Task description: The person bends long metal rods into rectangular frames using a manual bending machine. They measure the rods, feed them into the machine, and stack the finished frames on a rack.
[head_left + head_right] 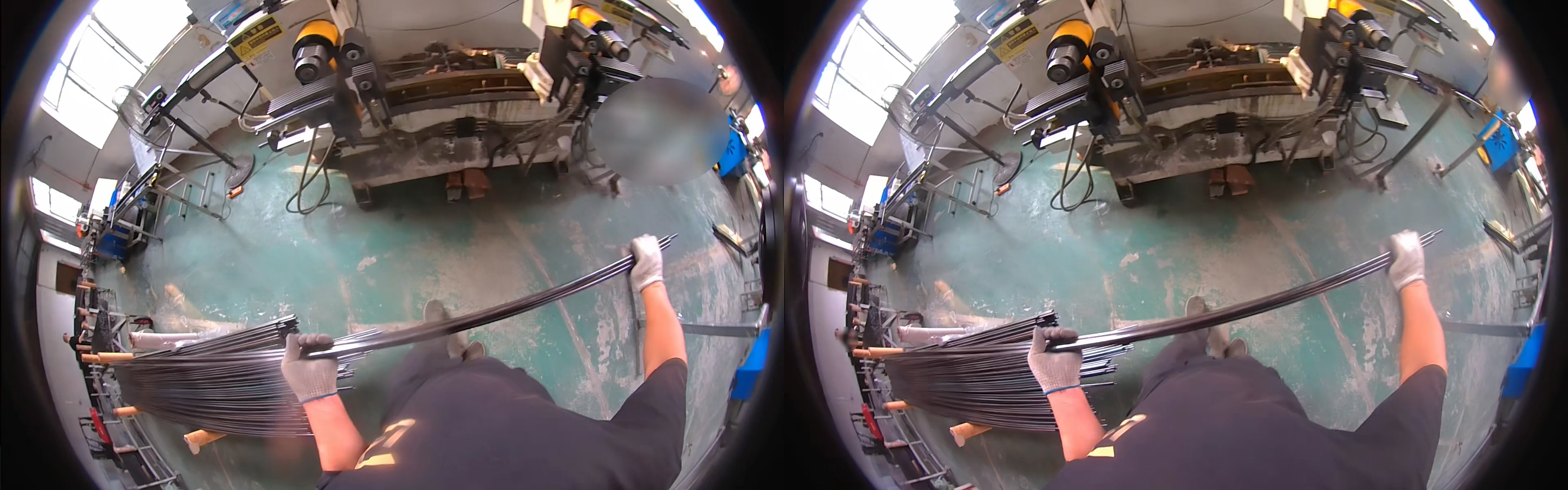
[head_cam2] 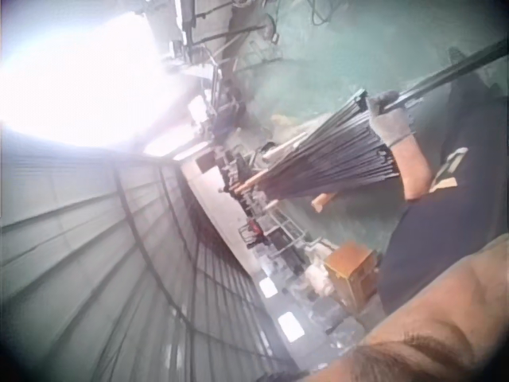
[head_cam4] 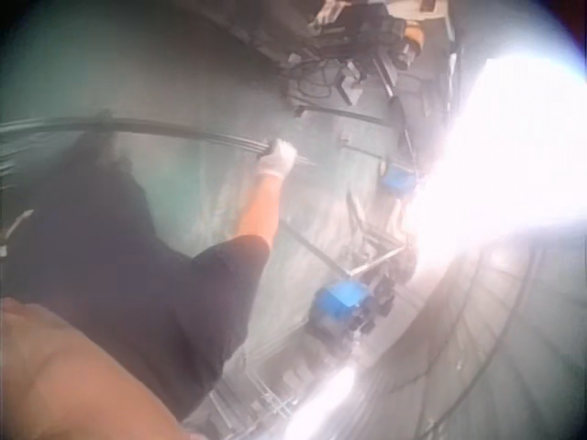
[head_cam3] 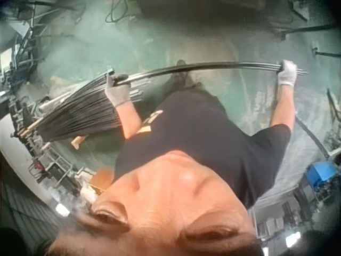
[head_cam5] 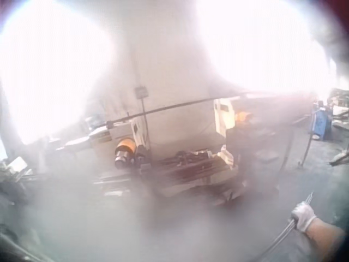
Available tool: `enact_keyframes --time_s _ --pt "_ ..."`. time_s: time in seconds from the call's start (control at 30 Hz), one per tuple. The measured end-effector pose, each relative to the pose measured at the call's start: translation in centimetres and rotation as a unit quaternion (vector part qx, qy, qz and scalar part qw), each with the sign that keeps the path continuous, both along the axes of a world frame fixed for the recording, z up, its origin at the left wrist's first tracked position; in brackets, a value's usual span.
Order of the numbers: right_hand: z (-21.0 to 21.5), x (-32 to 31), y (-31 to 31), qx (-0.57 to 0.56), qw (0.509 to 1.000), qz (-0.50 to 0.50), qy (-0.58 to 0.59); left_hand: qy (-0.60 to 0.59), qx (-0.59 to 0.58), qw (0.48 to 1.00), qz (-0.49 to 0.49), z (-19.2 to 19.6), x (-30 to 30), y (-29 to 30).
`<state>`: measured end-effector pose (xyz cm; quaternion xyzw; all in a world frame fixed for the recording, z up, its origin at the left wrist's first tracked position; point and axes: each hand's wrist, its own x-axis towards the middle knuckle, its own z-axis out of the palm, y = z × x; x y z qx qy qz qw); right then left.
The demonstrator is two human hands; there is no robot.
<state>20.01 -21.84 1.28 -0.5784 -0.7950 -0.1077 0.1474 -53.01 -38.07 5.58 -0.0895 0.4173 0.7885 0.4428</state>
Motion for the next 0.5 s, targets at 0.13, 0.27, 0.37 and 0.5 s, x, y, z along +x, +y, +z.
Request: enact_keyframes --time_s 0.13,0.27,0.37,0.5 --pt "-0.9 2.7 5.8 0.01 1.0 -0.021 -0.006 -0.045 0.122 0.991 -0.003 3.8 -0.6 5.3" --pt "-3.1 6.3 9.0 0.008 0.999 -0.041 0.011 -0.035 0.096 0.994 0.046 7.1 -0.8 10.4" --pt "-4.5 9.3 10.5 -0.065 0.991 -0.116 -0.003 0.001 0.086 0.996 0.04 7.7 1.8 14.4" --pt "-6.9 17.3 12.8 -0.102 0.977 -0.185 0.014 -0.028 0.098 0.994 0.043 8.4 3.7 20.5"
